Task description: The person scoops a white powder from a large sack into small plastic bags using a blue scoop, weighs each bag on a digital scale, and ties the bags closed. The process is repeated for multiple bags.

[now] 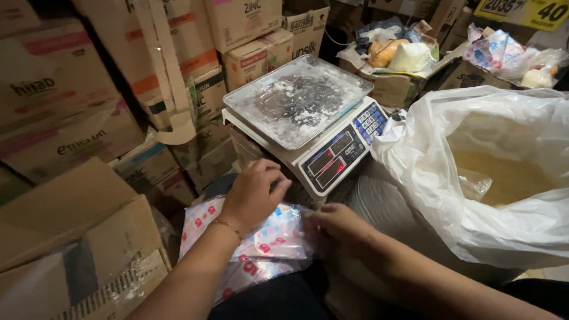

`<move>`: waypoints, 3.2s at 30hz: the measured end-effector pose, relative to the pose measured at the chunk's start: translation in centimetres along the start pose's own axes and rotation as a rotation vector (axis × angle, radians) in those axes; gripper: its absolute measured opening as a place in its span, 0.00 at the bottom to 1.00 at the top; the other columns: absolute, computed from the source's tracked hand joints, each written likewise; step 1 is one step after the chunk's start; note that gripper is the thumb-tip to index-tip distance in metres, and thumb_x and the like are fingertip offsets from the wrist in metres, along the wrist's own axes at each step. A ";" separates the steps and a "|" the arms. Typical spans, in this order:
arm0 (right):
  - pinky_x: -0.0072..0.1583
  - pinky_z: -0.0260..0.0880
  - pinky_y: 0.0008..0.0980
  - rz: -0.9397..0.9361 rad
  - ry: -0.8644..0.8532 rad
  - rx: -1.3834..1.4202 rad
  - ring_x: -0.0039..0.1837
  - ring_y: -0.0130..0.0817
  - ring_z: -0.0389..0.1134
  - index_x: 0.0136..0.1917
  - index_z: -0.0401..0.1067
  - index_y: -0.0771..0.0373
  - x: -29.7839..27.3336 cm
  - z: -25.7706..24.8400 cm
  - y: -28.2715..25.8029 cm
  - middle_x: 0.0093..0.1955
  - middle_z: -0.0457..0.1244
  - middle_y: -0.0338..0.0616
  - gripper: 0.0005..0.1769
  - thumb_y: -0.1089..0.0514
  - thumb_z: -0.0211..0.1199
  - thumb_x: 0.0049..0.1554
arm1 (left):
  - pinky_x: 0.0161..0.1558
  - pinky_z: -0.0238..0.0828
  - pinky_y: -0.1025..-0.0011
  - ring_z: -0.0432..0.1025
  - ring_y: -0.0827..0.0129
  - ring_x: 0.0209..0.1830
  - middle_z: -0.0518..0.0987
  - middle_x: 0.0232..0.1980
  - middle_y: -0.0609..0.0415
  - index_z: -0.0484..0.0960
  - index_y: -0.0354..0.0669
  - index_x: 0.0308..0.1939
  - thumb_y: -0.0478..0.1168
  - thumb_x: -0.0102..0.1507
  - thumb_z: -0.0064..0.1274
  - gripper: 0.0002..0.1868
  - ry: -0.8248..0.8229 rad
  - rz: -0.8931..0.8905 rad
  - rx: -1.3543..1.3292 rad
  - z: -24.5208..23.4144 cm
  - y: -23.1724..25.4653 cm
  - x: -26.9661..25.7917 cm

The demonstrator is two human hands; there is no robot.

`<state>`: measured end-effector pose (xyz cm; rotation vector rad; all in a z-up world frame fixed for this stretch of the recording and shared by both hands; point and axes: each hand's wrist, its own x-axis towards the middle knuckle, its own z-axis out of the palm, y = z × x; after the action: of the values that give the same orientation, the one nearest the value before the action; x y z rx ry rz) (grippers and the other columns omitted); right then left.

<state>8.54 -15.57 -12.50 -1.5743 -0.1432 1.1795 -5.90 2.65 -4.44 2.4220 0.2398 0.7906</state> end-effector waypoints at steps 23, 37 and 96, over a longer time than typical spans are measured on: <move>0.33 0.63 0.29 -0.208 -0.123 0.186 0.31 0.27 0.63 0.46 0.76 0.63 -1.8 2.6 0.0 0.34 0.65 0.39 0.10 0.55 0.60 0.57 | 0.53 0.69 0.58 0.74 0.52 0.51 0.82 0.46 0.48 0.86 0.39 0.39 0.45 0.63 0.52 0.13 -0.145 -0.017 0.003 0.9 -0.6 0.1; 0.42 0.75 0.35 -0.212 -0.092 0.068 0.38 0.36 0.72 0.50 0.76 0.72 -2.9 2.2 -1.9 0.40 0.71 0.48 0.09 0.65 0.63 0.55 | 0.44 0.73 0.58 0.77 0.51 0.41 0.82 0.39 0.47 0.86 0.40 0.33 0.51 0.58 0.59 0.16 -0.232 -0.089 -0.060 -0.2 0.9 0.4; 0.38 0.63 0.27 -0.300 -0.017 -0.036 0.36 0.26 0.64 0.47 0.75 0.65 -2.5 -1.2 -2.9 0.37 0.66 0.38 0.08 0.60 0.64 0.55 | 0.41 0.71 0.76 0.71 0.80 0.38 0.80 0.39 0.60 0.80 0.38 0.47 0.34 0.63 0.56 0.09 -0.574 -0.146 -0.680 3.4 -3.5 2.8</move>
<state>9.61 -16.83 -8.81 -1.5126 -0.3995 0.9593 -1.62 4.81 -7.34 1.8473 -0.0747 0.0556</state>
